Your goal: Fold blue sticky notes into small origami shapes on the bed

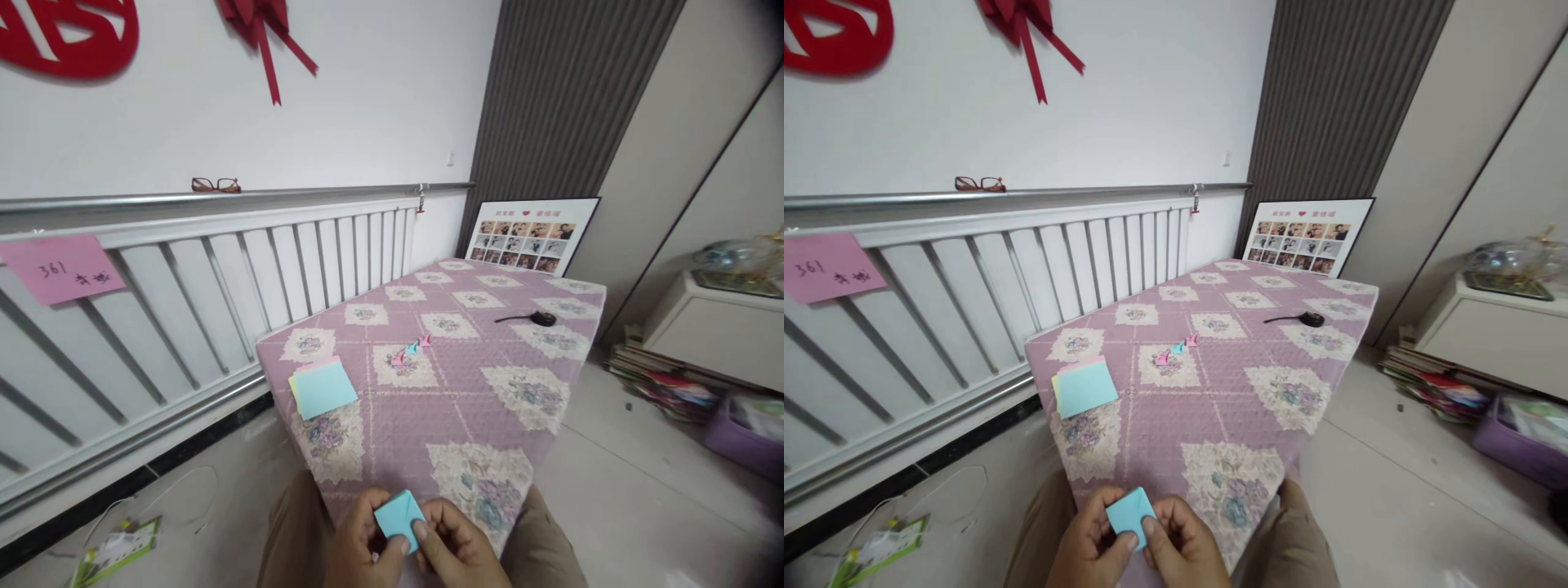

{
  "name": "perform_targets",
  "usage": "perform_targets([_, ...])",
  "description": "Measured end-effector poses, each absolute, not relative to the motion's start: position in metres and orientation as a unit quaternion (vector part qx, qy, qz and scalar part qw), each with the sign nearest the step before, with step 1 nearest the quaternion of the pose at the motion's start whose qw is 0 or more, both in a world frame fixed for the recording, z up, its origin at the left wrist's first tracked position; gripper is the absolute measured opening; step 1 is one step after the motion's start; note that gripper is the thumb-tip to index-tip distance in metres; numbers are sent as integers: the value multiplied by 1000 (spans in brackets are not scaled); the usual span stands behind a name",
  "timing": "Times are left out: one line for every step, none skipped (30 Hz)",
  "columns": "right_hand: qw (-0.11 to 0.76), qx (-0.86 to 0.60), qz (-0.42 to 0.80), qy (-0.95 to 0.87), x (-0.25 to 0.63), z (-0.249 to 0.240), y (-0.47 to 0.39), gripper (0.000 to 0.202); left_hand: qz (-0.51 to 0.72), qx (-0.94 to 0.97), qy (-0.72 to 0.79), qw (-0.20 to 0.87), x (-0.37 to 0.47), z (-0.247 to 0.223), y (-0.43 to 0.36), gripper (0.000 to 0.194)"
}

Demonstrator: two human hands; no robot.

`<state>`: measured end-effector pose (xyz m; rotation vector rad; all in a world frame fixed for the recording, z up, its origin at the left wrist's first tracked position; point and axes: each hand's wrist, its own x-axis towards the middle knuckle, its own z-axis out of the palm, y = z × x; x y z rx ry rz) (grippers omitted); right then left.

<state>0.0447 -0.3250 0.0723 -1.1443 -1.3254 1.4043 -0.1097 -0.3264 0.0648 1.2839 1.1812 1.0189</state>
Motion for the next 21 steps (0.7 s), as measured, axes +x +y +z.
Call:
perform_targets([436,-459,564,-530,45,72,-325,38,435,531,491,535,-109,66,-327,31])
perform_targets([441,-460,562,-527,45,72,-325,38,441,524,485,544,-108,67,-327,32])
perform_targets([447,-463,558,-524,45,72,-325,38,440,517,478,557,-107,68,-327,30])
perform_targets([453,-466,552,-522,44,71,-325,38,431,512,474,572,-107,69,-327,27])
perform_targets([458,-470,547,-520,44,71,-325,39,415,510,471,588,-107,71,-327,23])
perform_targets([461,-472,543,-519,44,71,-325,39,397,512,470,600,-107,72,-327,20])
perform_targets([463,-472,542,-519,44,71,-325,39,381,514,471,608,-108,73,-326,19])
perform_targets([462,-469,543,-521,44,71,-324,38,371,516,472,611,-108,73,-326,18])
perform_targets([460,-465,545,-524,44,72,-323,38,366,517,472,613,-109,73,-326,19])
perform_targets([457,-463,547,-527,44,74,-323,37,364,518,473,613,-110,72,-326,19])
perform_targets([454,-462,549,-527,43,76,-322,37,362,518,475,612,-110,70,-325,20])
perform_targets([452,-463,552,-526,43,78,-321,37,358,520,478,610,-110,69,-326,20])
perform_targets([452,-466,555,-520,42,80,-320,38,354,523,483,607,-110,67,-326,20])
perform_targets([456,-469,558,-510,41,83,-320,39,349,527,488,602,-110,65,-326,20])
perform_targets([461,-473,562,-498,40,85,-319,40,345,532,492,597,-109,64,-326,20])
perform_targets([469,-477,563,-486,39,87,-319,41,342,536,494,593,-108,63,-326,20])
perform_targets([478,-480,562,-475,37,88,-318,42,341,539,495,590,-108,62,-326,19])
perform_targets([488,-483,558,-467,36,89,-318,42,338,541,495,590,-107,62,-326,19])
perform_targets([496,-485,551,-464,35,89,-318,42,333,541,497,590,-107,62,-326,17])
perform_targets([501,-487,545,-464,34,88,-318,42,327,541,500,592,-107,62,-326,15])
perform_targets([505,-489,538,-465,33,87,-317,42,320,539,504,594,-108,61,-326,14])
